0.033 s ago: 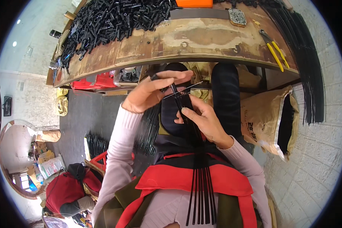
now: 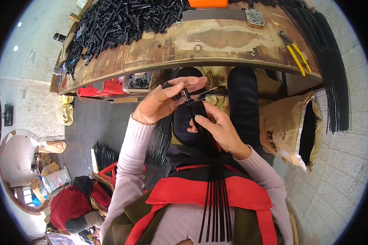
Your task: Cutting black tubes and assembling them into a connector housing at a manufacturing workstation.
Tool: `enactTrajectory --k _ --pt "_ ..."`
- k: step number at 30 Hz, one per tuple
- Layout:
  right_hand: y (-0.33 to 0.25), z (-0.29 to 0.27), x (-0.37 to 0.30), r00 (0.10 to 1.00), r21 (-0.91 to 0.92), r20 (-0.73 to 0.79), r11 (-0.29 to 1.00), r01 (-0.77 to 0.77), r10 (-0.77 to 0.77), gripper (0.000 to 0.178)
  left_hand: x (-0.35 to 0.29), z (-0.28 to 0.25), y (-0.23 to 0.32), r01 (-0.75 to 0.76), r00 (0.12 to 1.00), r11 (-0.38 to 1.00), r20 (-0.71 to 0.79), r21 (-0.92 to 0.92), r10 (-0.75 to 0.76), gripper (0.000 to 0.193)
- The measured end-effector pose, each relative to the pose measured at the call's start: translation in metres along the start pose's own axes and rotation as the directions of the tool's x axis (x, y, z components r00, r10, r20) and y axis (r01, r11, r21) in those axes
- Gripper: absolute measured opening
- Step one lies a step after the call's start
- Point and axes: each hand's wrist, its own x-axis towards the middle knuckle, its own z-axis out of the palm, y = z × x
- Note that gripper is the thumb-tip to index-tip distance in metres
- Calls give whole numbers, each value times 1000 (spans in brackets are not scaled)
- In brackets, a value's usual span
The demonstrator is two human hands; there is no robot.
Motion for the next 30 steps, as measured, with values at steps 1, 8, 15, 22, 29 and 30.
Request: enactTrajectory --k 1,8,15,22,29,30 --pt "0 -1 0 1000 0 5 1000 -1 1 31 1 3 -1 -3 1000 1000 -4 1 3 46" --pt "-2 1 0 999 -27 28 999 -20 21 35 9 14 12 -65 993 943 119 326 27 57" --pt "-2 3 0 1000 -16 -13 1000 -23 22 34 -10 7 -4 -68 996 989 -63 -131 61 54" --pt "-5 6 -2 999 -11 -33 1000 -15 15 36 -8 13 -11 -232 887 946 -349 229 302 43" --pt "-3 5 -1 999 8 -48 1000 -1 2 37 -4 12 -22 -198 911 966 -332 166 244 48" --pt "-3 4 -2 999 9 -42 1000 -3 3 37 -6 11 -19 -175 922 976 -327 131 209 48"
